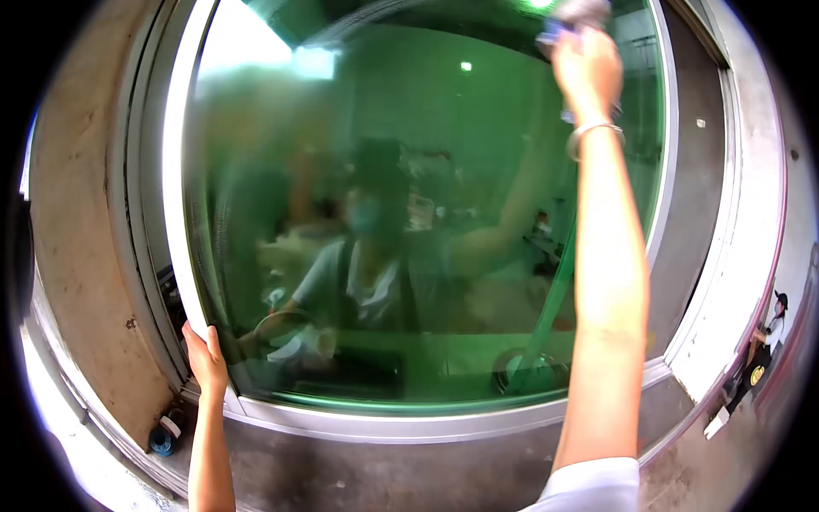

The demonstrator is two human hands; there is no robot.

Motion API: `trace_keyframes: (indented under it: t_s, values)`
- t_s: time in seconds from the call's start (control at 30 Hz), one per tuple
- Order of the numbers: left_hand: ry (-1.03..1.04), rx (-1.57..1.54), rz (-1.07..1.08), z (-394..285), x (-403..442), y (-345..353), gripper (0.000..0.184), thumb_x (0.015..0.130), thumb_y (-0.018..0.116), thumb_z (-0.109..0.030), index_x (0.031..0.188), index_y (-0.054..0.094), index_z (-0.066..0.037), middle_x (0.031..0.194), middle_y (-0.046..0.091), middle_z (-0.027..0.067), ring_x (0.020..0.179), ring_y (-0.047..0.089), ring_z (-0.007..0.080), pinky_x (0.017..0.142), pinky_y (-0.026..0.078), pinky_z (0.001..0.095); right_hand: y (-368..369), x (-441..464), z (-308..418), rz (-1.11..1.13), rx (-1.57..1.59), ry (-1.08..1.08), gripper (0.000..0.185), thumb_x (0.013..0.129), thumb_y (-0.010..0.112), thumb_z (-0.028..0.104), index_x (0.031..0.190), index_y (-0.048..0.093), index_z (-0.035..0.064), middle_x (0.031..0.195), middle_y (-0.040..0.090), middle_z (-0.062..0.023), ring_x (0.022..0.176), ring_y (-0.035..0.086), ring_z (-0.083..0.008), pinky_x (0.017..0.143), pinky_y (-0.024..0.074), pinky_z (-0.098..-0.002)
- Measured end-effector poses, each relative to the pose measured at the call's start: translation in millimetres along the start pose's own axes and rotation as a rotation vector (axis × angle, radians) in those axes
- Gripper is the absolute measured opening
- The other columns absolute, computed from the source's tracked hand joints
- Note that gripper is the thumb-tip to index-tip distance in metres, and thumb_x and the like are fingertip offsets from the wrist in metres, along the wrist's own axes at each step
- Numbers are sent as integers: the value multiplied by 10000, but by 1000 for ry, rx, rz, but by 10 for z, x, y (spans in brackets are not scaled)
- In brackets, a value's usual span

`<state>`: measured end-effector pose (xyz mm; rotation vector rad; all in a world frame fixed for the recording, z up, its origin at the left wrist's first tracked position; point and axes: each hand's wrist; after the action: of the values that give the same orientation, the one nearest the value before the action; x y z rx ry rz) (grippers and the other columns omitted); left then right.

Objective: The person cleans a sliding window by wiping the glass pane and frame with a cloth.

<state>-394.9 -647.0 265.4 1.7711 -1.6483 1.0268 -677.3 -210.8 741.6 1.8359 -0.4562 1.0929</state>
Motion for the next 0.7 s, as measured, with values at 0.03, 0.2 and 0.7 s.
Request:
trace_keyframes:
  t_s: [0.03, 0.2, 0.7]
  values:
    - [-7, -7, 19, -2, 7, -12, 567, 1010, 483, -379, 1391, 361, 24, 1277, 525, 257, 1155, 527, 447, 953, 434, 465, -84, -4, 436, 3, 171, -125, 295, 871, 600, 287, 997, 656, 26, 1005, 660, -179, 936, 627, -360, 835, 510, -454]
    - [-5, 25, 30, 55, 12, -36, 575, 1012, 480, -390, 1403, 361, 15, 1287, 538, 255, 1154, 542, 433, 949, 446, 460, -1017, -868, 2288, 327, 954, -548, 216, 751, 609, 134, 949, 686, 90, 989, 659, -117, 1014, 630, -289, 930, 509, -426]
    - [1, -2, 12, 221, 28, 50, 602, 1041, 448, -381, 1414, 336, 78, 1339, 496, 297, 1232, 499, 427, 1031, 392, 415, -571, -724, -878, 134, -68, 316, 385, 921, 594, 325, 1092, 620, -19, 1131, 643, -205, 1049, 598, -387, 912, 483, -441]
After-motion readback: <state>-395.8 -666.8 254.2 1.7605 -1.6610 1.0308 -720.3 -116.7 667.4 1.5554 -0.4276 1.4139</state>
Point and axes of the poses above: each hand's wrist, its own x-axis towards the middle knuckle, its own y-axis out of the palm, z = x × y
